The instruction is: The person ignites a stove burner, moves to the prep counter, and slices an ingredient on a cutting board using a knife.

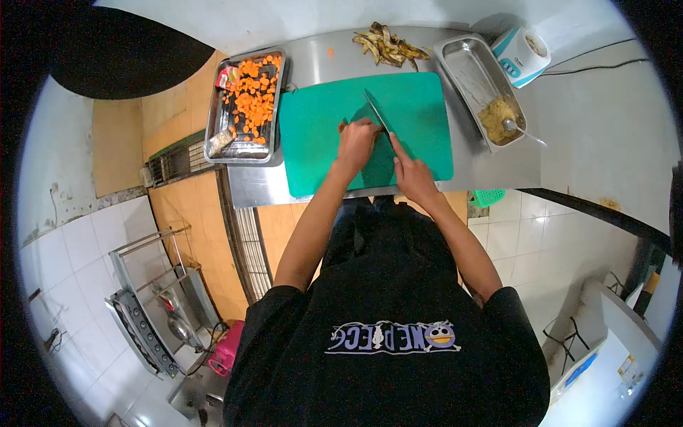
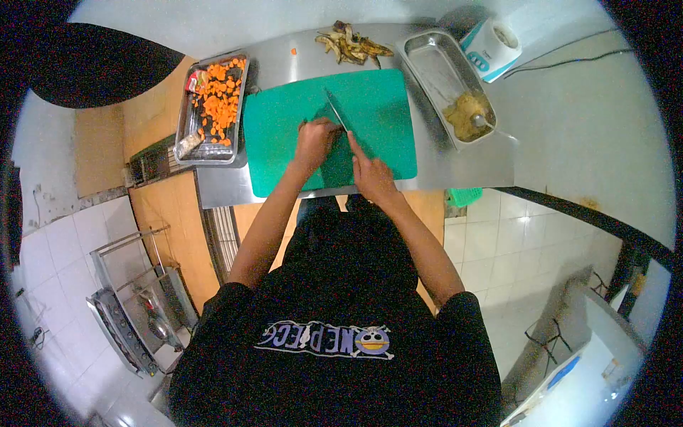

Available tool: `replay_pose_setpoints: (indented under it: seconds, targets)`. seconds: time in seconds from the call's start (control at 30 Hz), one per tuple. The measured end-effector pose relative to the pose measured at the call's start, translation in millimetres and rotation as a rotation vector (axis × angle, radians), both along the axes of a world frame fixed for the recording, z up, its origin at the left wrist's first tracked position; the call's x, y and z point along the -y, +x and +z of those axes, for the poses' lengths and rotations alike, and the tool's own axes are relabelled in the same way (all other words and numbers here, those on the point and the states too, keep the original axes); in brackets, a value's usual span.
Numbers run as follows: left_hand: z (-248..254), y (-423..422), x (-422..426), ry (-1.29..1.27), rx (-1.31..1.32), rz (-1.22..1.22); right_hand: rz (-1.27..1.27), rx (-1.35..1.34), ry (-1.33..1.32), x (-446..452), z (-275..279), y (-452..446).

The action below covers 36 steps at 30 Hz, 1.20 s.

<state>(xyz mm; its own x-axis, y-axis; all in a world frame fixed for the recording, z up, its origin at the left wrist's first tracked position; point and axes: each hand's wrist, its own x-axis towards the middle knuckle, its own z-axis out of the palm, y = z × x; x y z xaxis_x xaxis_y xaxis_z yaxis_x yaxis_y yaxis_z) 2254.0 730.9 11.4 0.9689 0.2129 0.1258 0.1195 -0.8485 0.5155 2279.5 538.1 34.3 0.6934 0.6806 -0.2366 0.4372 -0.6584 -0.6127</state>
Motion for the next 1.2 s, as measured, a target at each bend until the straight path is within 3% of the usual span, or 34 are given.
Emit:
replay_pose_setpoints:
  seconds: [0.27, 0.37, 0.5, 0.57, 0.87, 1.2]
  targets:
    - [-17, 2, -3, -0.039, 0.021, 0.045, -0.029, -0.022, -0.121, -5, 8, -1]
    - [-15, -1, -6, -0.109, -0.004, 0.025, -0.027, -0.121, -0.036, 1, 18, 16]
    - [-8, 0, -1, -0.077, 0.118, 0.081, -0.012, -0.075, 0.105, -1, 16, 24]
    - [-16, 0, -4, -0.137, 0.093, 0.069, -0.033, 0.045, -0.14, -6, 30, 16]
    - [-1, -7, 3, -0.179, 0.088, 0.101, -0.055, 0.213, -0.113, -7, -9, 0]
    - [-1, -4, 3, -0.118, 0.154, 0.069, 0.032, 0.314, -0.188, 1, -1, 15]
